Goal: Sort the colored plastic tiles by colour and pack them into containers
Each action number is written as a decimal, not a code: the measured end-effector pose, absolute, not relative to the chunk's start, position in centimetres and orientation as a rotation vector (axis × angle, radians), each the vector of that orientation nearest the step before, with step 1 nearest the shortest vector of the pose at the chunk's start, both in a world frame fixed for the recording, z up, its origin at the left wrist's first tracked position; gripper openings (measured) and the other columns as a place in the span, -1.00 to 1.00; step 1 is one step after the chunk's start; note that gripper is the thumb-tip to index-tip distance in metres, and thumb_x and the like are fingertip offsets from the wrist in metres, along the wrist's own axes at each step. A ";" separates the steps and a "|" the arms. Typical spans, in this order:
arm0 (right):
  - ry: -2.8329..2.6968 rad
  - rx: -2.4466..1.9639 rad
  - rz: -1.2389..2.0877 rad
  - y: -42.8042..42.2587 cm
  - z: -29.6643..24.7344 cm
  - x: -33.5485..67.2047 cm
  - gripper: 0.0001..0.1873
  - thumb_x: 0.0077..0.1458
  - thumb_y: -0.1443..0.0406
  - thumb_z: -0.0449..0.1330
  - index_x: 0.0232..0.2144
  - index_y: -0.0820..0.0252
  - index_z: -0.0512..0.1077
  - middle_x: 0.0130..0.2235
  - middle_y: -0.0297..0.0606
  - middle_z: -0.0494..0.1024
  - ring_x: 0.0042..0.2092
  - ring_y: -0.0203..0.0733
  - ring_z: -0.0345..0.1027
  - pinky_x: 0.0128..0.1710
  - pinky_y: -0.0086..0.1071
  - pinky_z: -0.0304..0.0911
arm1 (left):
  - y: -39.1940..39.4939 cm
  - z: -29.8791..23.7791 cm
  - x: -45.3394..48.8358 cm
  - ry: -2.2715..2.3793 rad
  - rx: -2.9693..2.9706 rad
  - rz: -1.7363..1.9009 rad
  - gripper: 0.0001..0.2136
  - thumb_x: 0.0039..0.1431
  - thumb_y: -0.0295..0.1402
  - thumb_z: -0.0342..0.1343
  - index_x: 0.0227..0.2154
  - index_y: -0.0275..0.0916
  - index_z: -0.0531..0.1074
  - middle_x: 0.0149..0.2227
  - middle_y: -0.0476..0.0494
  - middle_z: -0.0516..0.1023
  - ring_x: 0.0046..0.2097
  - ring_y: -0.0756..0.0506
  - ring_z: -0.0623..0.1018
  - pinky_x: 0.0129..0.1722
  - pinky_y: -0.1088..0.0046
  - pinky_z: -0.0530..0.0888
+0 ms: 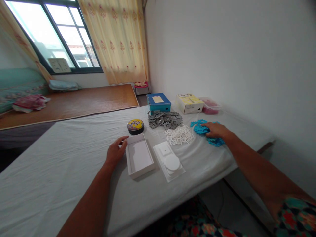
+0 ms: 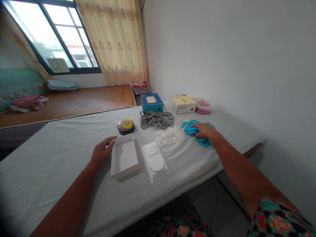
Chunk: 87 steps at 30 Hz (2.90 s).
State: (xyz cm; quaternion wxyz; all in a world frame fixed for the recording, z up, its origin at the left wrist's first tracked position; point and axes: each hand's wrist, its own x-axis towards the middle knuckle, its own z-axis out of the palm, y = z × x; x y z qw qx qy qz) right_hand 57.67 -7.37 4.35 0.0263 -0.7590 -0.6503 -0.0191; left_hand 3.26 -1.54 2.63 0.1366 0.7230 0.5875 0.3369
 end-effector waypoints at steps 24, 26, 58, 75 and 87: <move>-2.123 -2.485 -0.116 -4.1 5.2 61.3 -0.34 -0.08 0.34 0.21 0.14 0.04 0.37 0.00 -0.09 0.52 -0.09 0.03 0.45 -0.18 -0.27 0.32 | -1.2 2.0 3.1 1.669 2.152 0.993 -0.61 0.19 -0.16 -0.10 -0.06 -0.14 0.51 -0.18 -0.10 0.61 -0.26 -0.09 0.56 -0.25 0.43 0.42; -2.035 -2.477 -0.031 -4.4 5.6 61.9 -0.36 -0.08 0.35 0.19 0.12 0.05 0.40 -0.03 -0.15 0.55 -0.23 -0.06 0.49 -0.29 -0.33 0.35 | -1.2 2.0 3.1 1.668 2.151 0.992 -0.61 0.19 -0.16 -0.10 -0.07 -0.13 0.51 -0.18 -0.09 0.61 -0.25 -0.09 0.56 -0.25 0.44 0.42; -2.100 -1.098 0.756 -8.3 9.7 28.5 -0.42 0.18 0.04 0.10 0.24 -0.23 0.16 0.25 -0.32 0.26 0.14 0.04 0.31 -0.10 0.01 0.46 | -2.5 2.7 3.7 1.596 2.106 0.997 -0.59 0.34 -0.18 -0.21 -0.07 -0.17 0.52 -0.20 -0.14 0.62 -0.21 -0.09 0.57 -0.17 0.44 0.42; -1.807 -2.239 -0.035 -13.3 -0.7 60.2 0.19 -0.20 -0.15 0.30 0.34 0.22 -0.04 0.33 0.11 0.09 0.34 0.26 -0.08 0.25 0.05 -0.03 | -1.8 2.3 3.2 1.700 2.131 0.906 -0.52 0.27 -0.05 -0.22 -0.01 -0.12 0.49 -0.15 -0.10 0.62 -0.24 -0.11 0.57 -0.26 0.44 0.43; -1.613 -2.391 0.031 -9.3 0.6 60.9 0.00 -0.16 -0.23 0.23 0.28 -0.04 0.15 0.26 -0.11 0.27 0.24 0.31 0.11 0.19 0.07 0.03 | -1.5 2.4 2.8 1.673 2.160 0.870 -0.50 0.26 -0.04 -0.23 0.01 -0.17 0.47 -0.12 -0.17 0.61 -0.25 -0.13 0.57 -0.23 0.38 0.46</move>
